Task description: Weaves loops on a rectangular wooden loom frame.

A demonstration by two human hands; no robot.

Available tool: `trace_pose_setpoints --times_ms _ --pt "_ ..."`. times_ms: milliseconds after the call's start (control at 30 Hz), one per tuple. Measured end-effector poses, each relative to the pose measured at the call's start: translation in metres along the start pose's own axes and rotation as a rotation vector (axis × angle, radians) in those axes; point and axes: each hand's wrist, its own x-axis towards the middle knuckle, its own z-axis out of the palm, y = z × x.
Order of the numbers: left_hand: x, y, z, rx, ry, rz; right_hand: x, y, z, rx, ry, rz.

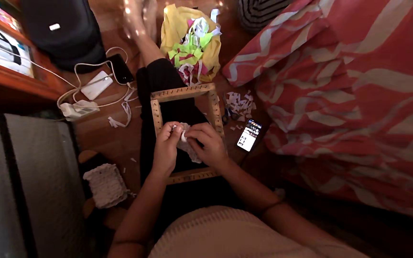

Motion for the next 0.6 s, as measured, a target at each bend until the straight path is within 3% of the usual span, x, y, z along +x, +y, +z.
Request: trace_pose_setpoints --times_ms 133,500,600 --pt "0.000 0.002 -0.003 -0.012 -0.017 0.004 0.001 0.005 0.001 0.001 0.020 -0.059" --pt "-0.002 0.004 -0.004 0.235 0.002 0.130 0.004 0.006 -0.011 0.672 0.056 0.316" --pt "-0.003 0.002 -0.006 0.302 -0.007 0.232 0.003 0.006 -0.011 0.927 0.053 0.478"
